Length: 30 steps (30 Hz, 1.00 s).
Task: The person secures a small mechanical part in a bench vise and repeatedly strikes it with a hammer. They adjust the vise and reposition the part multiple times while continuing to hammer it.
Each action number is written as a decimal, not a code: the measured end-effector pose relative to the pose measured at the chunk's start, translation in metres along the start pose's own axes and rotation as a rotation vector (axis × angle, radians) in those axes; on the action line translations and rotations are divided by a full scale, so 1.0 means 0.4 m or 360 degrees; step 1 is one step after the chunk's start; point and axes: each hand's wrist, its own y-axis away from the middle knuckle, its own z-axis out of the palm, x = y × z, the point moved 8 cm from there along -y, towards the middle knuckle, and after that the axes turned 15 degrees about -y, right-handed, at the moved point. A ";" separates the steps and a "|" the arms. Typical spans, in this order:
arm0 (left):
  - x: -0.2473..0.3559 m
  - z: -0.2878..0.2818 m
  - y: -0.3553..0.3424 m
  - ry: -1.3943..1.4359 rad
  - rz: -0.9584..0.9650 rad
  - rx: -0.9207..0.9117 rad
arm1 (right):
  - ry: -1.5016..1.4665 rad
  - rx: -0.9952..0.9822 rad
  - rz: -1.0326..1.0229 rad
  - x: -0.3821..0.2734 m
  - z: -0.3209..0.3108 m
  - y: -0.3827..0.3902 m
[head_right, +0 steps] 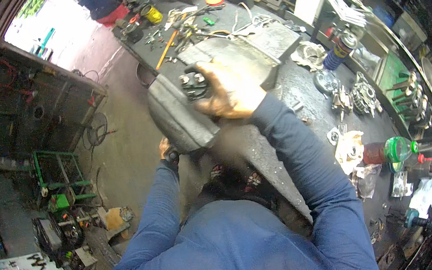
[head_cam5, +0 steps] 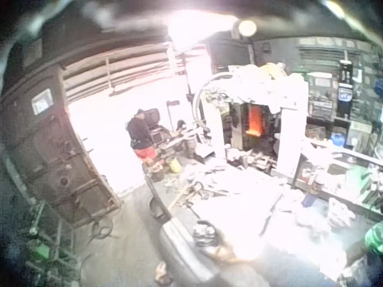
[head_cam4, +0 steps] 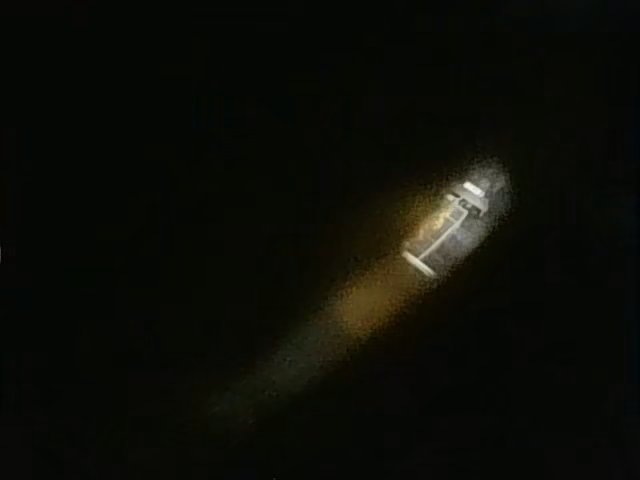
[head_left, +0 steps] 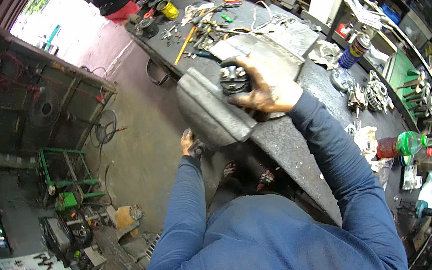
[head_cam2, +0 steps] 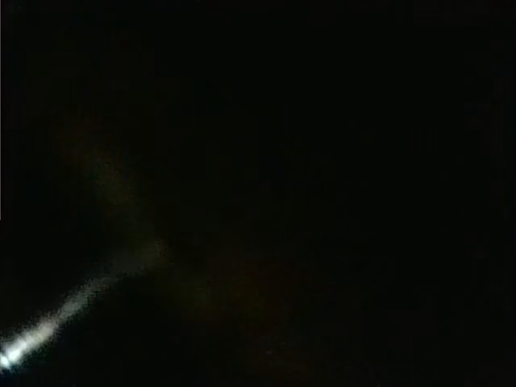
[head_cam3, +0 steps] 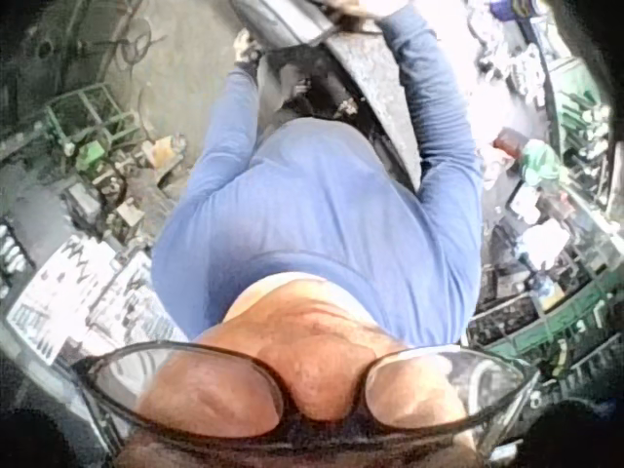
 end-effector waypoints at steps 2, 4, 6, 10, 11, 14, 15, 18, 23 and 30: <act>0.030 -0.002 -0.017 0.0260 -0.0061 -0.0030 | -0.0278 -0.0117 0.0144 0.024 0.005 -0.004; 0.065 -0.035 -0.037 0.0185 0.0055 -0.0086 | -0.0233 -0.0045 0.0110 0.005 -0.005 0.000; 0.195 -0.089 -0.085 -0.0085 0.0228 -0.0747 | -0.0173 -0.0021 0.0201 -0.002 -0.027 0.020; 0.237 -0.081 -0.097 -0.0325 0.0410 -0.1210 | -0.0439 -0.0041 0.0391 0.003 -0.007 0.015; 0.255 -0.083 -0.102 -0.0325 0.0502 -0.1277 | -0.0643 -0.0023 0.0488 0.008 0.001 0.018; 0.230 -0.090 -0.185 0.0150 0.0716 -0.0925 | -0.0575 0.0012 0.0499 0.001 -0.006 0.025; 0.206 -0.110 -0.228 0.0171 0.0576 -0.0846 | -0.0645 0.0042 0.0551 -0.006 -0.004 0.031; 0.198 -0.095 -0.229 0.0463 0.0522 -0.0388 | -0.0441 0.0057 0.0638 0.004 -0.016 0.048; 0.046 0.335 0.064 0.1584 -0.0344 -0.0641 | -0.0270 -0.0055 0.0469 0.003 0.000 0.000; 0.697 -0.073 0.567 0.2535 -0.1008 -0.3010 | -0.0281 0.0105 0.0258 0.006 0.001 0.006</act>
